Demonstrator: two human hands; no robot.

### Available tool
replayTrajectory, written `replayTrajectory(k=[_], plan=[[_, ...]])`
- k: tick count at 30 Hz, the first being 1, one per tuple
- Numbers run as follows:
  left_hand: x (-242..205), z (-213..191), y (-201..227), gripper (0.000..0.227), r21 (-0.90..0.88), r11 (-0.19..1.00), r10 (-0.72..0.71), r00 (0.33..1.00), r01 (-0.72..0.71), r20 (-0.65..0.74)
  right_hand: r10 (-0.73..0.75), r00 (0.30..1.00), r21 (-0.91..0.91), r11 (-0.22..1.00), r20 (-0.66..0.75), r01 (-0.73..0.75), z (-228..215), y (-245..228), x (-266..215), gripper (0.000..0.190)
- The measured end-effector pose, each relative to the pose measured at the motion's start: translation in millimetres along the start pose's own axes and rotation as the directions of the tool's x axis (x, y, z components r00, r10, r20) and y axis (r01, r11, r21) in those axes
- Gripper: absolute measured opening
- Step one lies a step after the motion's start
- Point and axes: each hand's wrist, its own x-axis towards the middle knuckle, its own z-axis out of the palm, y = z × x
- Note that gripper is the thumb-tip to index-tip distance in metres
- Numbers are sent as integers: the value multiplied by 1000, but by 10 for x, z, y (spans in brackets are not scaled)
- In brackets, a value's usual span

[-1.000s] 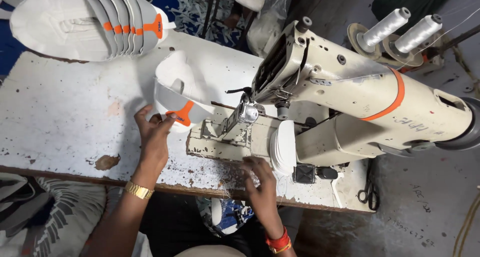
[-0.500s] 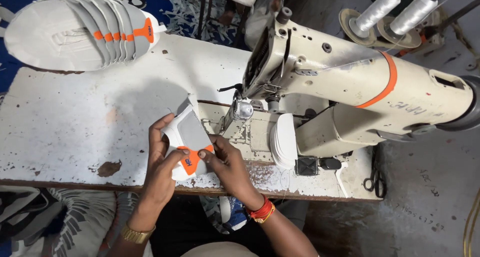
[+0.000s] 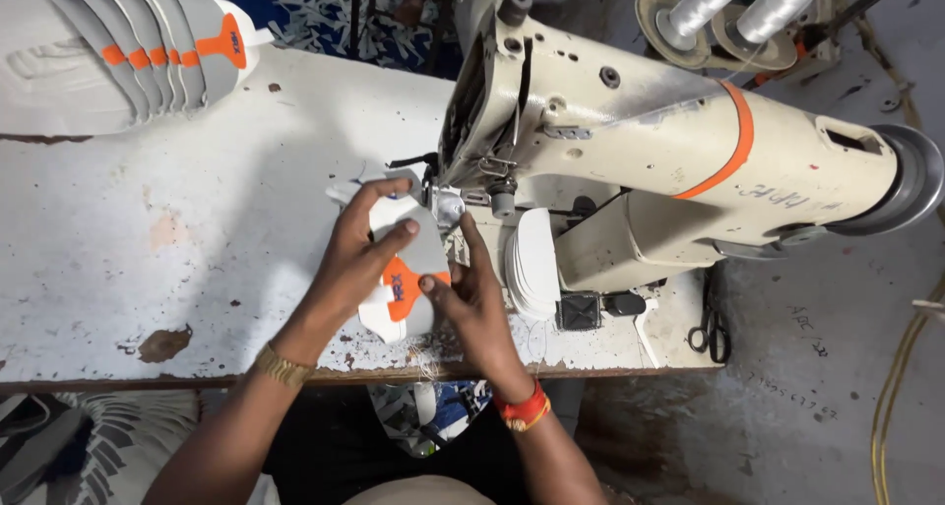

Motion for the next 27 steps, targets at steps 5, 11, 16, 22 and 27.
replayTrajectory(k=[5, 11, 16, 22, 27], plan=[[180, -85, -47, 45, -134, 986, -93, 994, 101, 65, 119, 992, -63, 991, 50, -116, 29, -77, 75, 87], [320, -151, -18, 47, -29, 992, -117, 974, 125, 194, -10, 999, 50, 999, 31, 8, 95, 2, 109, 81], [294, -188, -57, 44, -97, 980, -143, 955, 173, 260, 48, 999, -97, 994, 6, -47, 101, -19, 31, 83], [311, -272, -88, 50, -156, 975, -114, 964, 155, 242, -17, 1000, 3, 1000, 16, 17, 236, 88, -13, 81], [446, -316, -42, 56, -13, 985, -162, 936, 175, 312, -24, 993, -25, 999, -111, 22, 368, 6, 47, 76]])
